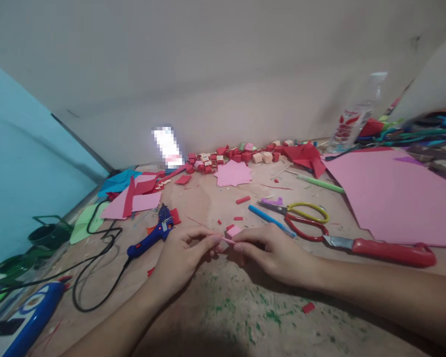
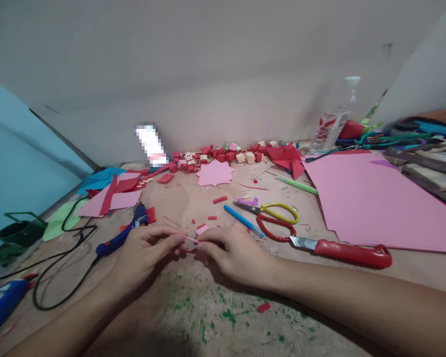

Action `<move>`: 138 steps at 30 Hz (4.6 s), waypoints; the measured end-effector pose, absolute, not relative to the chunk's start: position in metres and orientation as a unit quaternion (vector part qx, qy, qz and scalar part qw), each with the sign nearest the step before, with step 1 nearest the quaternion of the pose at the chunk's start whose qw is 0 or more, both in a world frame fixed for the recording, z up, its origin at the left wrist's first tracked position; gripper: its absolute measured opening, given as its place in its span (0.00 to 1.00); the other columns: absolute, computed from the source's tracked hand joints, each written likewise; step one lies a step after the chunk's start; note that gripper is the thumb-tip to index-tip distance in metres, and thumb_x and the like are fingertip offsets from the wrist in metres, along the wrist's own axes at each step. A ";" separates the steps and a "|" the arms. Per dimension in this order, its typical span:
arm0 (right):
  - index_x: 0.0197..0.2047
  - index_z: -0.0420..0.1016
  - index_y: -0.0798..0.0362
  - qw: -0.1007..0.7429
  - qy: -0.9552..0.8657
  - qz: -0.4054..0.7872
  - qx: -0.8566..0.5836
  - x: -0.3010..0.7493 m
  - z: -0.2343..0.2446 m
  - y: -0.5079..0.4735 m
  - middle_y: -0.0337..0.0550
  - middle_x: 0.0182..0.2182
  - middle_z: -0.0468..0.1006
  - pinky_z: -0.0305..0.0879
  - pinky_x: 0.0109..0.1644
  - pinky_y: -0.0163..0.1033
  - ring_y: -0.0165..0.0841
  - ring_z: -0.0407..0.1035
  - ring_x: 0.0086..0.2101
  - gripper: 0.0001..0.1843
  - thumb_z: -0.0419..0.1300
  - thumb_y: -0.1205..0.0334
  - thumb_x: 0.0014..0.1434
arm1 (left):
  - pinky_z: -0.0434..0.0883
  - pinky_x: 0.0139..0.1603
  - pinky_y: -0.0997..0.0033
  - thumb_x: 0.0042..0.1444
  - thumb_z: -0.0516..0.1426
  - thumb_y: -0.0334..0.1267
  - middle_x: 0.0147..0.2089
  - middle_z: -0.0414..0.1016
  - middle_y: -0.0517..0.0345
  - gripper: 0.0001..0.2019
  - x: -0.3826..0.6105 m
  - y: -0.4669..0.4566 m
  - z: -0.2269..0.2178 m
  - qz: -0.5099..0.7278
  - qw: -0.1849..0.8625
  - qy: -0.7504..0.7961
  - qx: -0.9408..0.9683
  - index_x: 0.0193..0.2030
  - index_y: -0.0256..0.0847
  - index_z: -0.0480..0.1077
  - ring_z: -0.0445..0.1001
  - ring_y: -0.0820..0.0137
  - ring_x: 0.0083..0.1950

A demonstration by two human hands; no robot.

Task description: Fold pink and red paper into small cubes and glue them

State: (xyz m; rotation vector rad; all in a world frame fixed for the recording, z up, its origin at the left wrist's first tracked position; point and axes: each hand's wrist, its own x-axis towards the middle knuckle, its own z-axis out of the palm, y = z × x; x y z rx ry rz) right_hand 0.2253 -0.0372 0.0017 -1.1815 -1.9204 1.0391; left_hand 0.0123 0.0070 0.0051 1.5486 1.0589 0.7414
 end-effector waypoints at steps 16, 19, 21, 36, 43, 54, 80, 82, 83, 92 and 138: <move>0.30 0.77 0.54 0.386 -0.652 0.445 -0.477 0.223 0.007 -0.038 0.41 0.28 0.79 0.67 0.40 0.38 0.34 0.74 0.33 0.17 0.56 0.60 0.70 | 0.70 0.28 0.77 0.53 0.69 0.43 0.26 0.78 0.57 0.11 0.009 0.017 -0.001 0.366 0.615 0.437 0.546 0.31 0.35 0.81 0.73 0.75 0.25; 0.30 0.78 0.54 0.407 -0.639 0.447 -0.476 0.224 0.006 -0.039 0.40 0.29 0.80 0.67 0.38 0.38 0.34 0.74 0.32 0.16 0.57 0.60 0.69 | 0.70 0.26 0.76 0.52 0.70 0.44 0.26 0.78 0.56 0.13 0.009 0.018 0.001 0.368 0.633 0.422 0.535 0.29 0.34 0.80 0.72 0.75 0.24; 0.30 0.78 0.54 0.412 -0.628 0.443 -0.489 0.224 0.005 -0.038 0.40 0.28 0.80 0.66 0.36 0.37 0.33 0.73 0.31 0.15 0.57 0.62 0.68 | 0.71 0.26 0.75 0.51 0.70 0.44 0.26 0.77 0.56 0.14 0.009 0.020 0.003 0.378 0.639 0.413 0.527 0.28 0.34 0.79 0.72 0.74 0.23; 0.36 0.83 0.54 0.360 -0.700 0.405 -0.465 0.224 0.000 -0.039 0.41 0.30 0.83 0.68 0.38 0.37 0.33 0.75 0.33 0.13 0.58 0.64 0.68 | 0.75 0.35 0.73 0.59 0.65 0.40 0.37 0.84 0.54 0.06 0.016 -0.005 0.014 0.322 0.468 0.429 0.702 0.36 0.43 0.83 0.79 0.66 0.38; 0.39 0.83 0.54 0.364 -0.700 0.397 -0.469 0.223 0.003 -0.039 0.41 0.33 0.84 0.68 0.39 0.37 0.33 0.75 0.34 0.11 0.58 0.64 0.67 | 0.74 0.34 0.75 0.61 0.64 0.39 0.36 0.82 0.56 0.06 0.017 -0.005 0.012 0.326 0.477 0.433 0.692 0.35 0.41 0.81 0.78 0.68 0.36; 0.35 0.82 0.54 0.401 -0.690 0.363 -0.481 0.224 0.003 -0.040 0.40 0.31 0.83 0.66 0.38 0.35 0.32 0.74 0.33 0.10 0.60 0.67 0.66 | 0.75 0.44 0.73 0.60 0.64 0.35 0.39 0.84 0.58 0.03 0.018 -0.006 0.007 0.318 0.414 0.399 0.754 0.38 0.43 0.82 0.80 0.69 0.41; 0.37 0.83 0.53 0.438 -0.698 0.347 -0.448 0.225 -0.005 -0.039 0.39 0.31 0.84 0.67 0.37 0.35 0.30 0.74 0.31 0.08 0.63 0.67 0.65 | 0.74 0.47 0.74 0.64 0.62 0.35 0.40 0.84 0.58 0.06 0.012 -0.008 0.008 0.330 0.412 0.330 0.782 0.42 0.43 0.82 0.81 0.70 0.40; 0.37 0.84 0.53 0.437 -0.704 0.345 -0.441 0.224 -0.004 -0.039 0.38 0.30 0.84 0.66 0.36 0.34 0.29 0.73 0.30 0.06 0.64 0.66 0.65 | 0.74 0.45 0.74 0.65 0.61 0.36 0.37 0.83 0.58 0.07 0.013 -0.006 0.007 0.331 0.457 0.364 0.741 0.39 0.43 0.83 0.79 0.71 0.39; 0.37 0.84 0.53 0.436 -0.709 0.341 -0.437 0.224 -0.003 -0.039 0.38 0.30 0.84 0.66 0.35 0.33 0.29 0.73 0.30 0.06 0.65 0.66 0.64 | 0.73 0.44 0.75 0.63 0.63 0.36 0.36 0.83 0.58 0.06 0.014 -0.005 0.006 0.330 0.474 0.375 0.725 0.38 0.42 0.83 0.79 0.71 0.38; 0.33 0.83 0.54 0.424 -0.696 0.358 -0.455 0.225 -0.003 -0.040 0.36 0.26 0.82 0.64 0.32 0.32 0.27 0.71 0.27 0.06 0.66 0.67 0.62 | 0.72 0.34 0.80 0.54 0.71 0.41 0.33 0.81 0.57 0.08 0.018 -0.004 -0.002 0.296 0.690 0.384 0.537 0.38 0.41 0.83 0.75 0.75 0.33; 0.34 0.82 0.53 0.401 -0.730 0.320 -0.453 0.224 -0.003 -0.044 0.36 0.26 0.80 0.63 0.32 0.33 0.28 0.70 0.26 0.08 0.63 0.66 0.64 | 0.76 0.39 0.72 0.55 0.69 0.37 0.35 0.84 0.53 0.04 0.018 -0.006 0.009 0.305 0.578 0.392 0.647 0.35 0.39 0.84 0.80 0.66 0.37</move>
